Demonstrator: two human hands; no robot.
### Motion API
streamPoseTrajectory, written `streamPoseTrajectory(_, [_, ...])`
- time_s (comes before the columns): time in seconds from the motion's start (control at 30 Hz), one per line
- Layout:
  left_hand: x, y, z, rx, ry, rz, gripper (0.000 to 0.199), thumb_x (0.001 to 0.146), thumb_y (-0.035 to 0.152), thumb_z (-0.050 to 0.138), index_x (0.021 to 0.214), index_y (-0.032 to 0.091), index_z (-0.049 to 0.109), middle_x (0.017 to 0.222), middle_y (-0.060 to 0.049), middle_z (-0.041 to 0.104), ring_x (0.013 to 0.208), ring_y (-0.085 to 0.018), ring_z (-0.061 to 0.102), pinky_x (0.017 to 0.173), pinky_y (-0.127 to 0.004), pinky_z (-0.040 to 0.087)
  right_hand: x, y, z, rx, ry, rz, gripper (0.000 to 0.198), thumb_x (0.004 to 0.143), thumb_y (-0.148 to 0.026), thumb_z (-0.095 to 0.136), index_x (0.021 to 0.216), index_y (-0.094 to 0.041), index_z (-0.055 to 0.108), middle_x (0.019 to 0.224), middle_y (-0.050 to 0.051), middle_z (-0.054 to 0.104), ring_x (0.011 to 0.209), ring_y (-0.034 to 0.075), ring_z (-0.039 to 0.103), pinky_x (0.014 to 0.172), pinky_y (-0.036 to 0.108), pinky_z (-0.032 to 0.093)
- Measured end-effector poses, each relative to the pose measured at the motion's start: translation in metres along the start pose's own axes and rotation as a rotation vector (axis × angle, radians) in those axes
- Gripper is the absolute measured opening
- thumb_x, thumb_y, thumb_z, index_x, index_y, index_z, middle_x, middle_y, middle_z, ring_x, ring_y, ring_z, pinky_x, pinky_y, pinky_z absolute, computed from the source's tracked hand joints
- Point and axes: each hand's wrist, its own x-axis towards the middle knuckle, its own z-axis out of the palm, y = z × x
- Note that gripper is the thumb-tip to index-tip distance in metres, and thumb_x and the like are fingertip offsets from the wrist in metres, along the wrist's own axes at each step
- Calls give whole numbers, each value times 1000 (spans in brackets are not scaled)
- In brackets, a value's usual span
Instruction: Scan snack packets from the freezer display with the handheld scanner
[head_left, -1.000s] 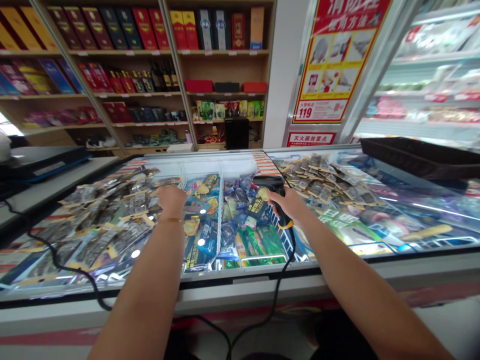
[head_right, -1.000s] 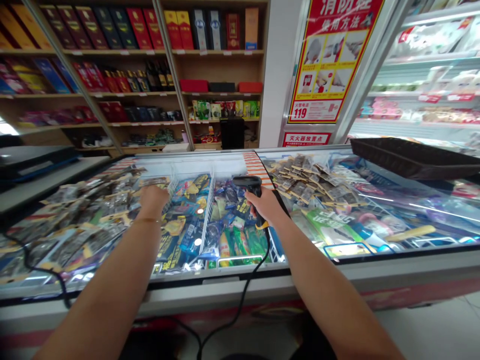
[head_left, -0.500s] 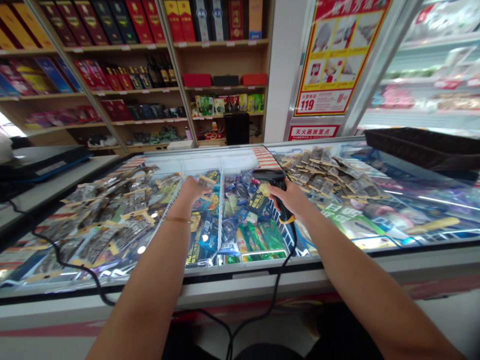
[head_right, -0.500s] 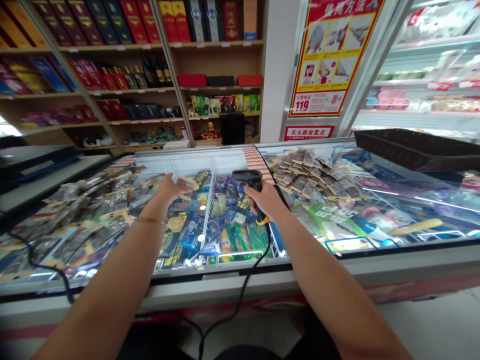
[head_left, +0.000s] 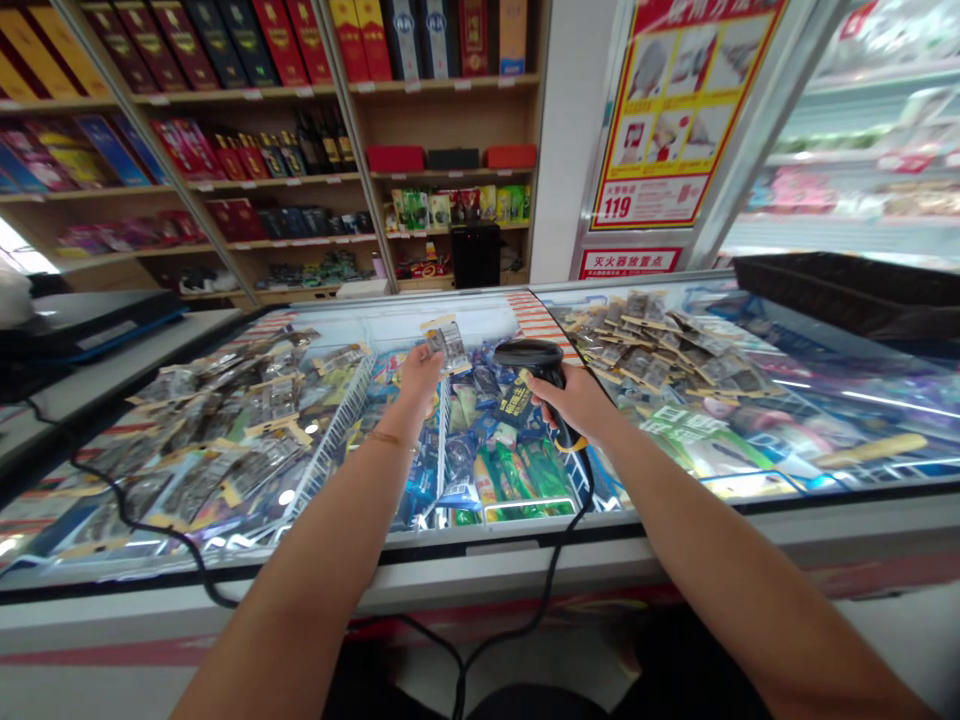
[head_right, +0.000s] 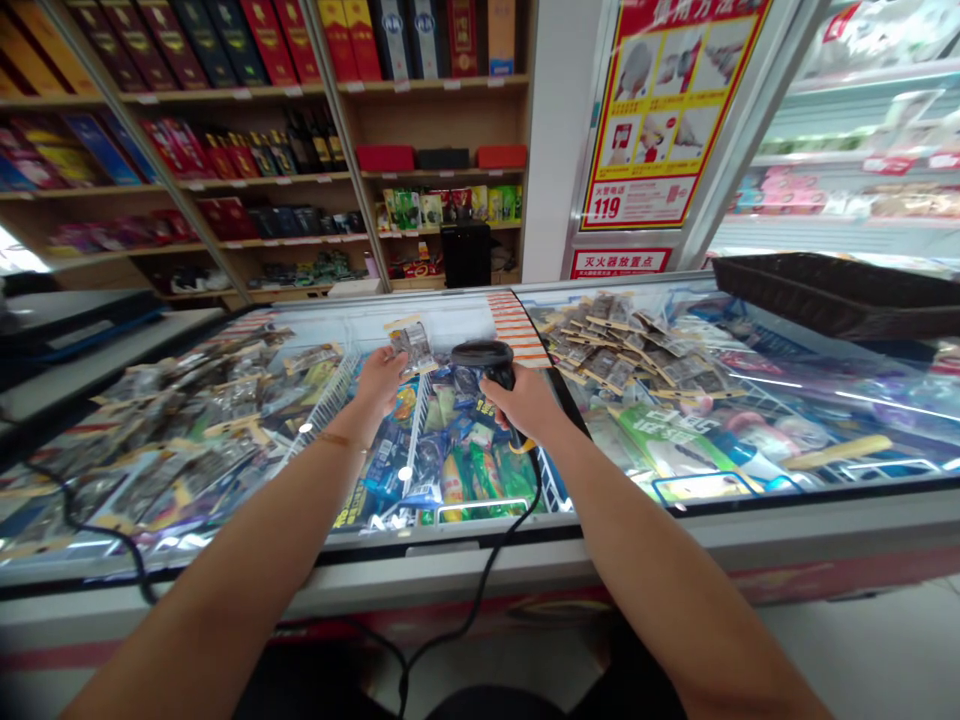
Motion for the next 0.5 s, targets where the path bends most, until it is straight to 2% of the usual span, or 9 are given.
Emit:
streamPoseTrajectory(0.17, [-1, 3, -4, -124, -46, -121, 29, 72, 19, 75, 92, 22, 54, 84, 0, 72, 85, -16, 73, 86, -37, 62, -7, -7, 2, -92, -16, -17, 25, 88, -33, 75, 77, -22, 56, 56, 0, 64, 40, 13, 54, 42, 25, 41])
streamPoseTrajectory(0.5, [-3, 4, -2, -98, -27, -111, 25, 69, 17, 73, 90, 21, 58, 75, 1, 71, 75, -14, 70, 83, -35, 61, -10, -12, 2, -176, -5, -29, 26, 89, -32, 76, 77, -22, 55, 54, 0, 63, 40, 14, 55, 44, 26, 41])
